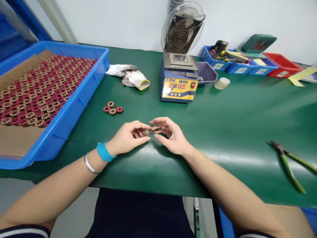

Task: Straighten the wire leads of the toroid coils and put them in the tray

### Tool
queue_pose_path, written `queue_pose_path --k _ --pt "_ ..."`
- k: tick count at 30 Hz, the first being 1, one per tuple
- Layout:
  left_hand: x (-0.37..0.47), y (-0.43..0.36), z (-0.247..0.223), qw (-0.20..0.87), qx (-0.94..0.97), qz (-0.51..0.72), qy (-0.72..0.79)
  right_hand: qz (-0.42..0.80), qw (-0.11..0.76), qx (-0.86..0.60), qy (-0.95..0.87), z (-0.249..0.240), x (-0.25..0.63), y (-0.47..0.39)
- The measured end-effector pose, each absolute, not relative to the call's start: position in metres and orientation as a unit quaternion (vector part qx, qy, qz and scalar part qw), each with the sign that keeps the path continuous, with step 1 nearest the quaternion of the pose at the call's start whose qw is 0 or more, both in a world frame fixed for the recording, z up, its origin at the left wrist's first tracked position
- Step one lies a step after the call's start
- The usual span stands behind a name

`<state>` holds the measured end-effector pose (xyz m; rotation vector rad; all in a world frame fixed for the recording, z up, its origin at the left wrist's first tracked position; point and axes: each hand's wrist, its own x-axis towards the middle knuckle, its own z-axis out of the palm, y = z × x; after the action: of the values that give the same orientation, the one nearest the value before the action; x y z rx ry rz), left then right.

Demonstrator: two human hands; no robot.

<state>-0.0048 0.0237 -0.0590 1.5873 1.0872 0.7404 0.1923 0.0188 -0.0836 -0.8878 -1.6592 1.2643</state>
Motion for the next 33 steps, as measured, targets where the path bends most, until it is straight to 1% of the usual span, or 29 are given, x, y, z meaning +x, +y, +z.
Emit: queue_pose_path --k 4,8,17,22,24,26,29,33 --pt "-0.004 0.023 -0.062 0.576 0.625 0.309 0.426 0.498 0.408 -0.329 -0.691 -0.076 0.189 0.018" --pt "-0.003 0.022 -0.065 0.625 0.587 0.297 0.421 0.495 0.405 -0.336 -0.691 -0.077 0.187 0.017" --pt "-0.005 0.024 -0.066 0.64 0.583 0.299 0.402 0.493 0.393 -0.348 -0.693 -0.078 0.189 0.018" --pt "-0.006 0.025 -0.067 0.636 0.588 0.285 0.411 0.5 0.362 -0.364 -0.697 -0.073 0.195 0.02" --pt "-0.006 0.026 -0.066 0.633 0.585 0.286 0.419 0.519 0.382 -0.381 -0.664 -0.069 0.201 0.024" --pt "-0.006 0.027 -0.066 0.631 0.58 0.293 0.424 0.532 0.421 -0.402 -0.615 -0.065 0.207 0.027" --pt "-0.006 0.028 -0.066 0.638 0.565 0.302 0.427 0.517 0.455 -0.42 -0.591 -0.064 0.208 0.029" --pt "-0.005 0.028 -0.067 0.653 0.547 0.312 0.42 0.516 0.406 -0.399 -0.64 -0.073 0.197 0.023"
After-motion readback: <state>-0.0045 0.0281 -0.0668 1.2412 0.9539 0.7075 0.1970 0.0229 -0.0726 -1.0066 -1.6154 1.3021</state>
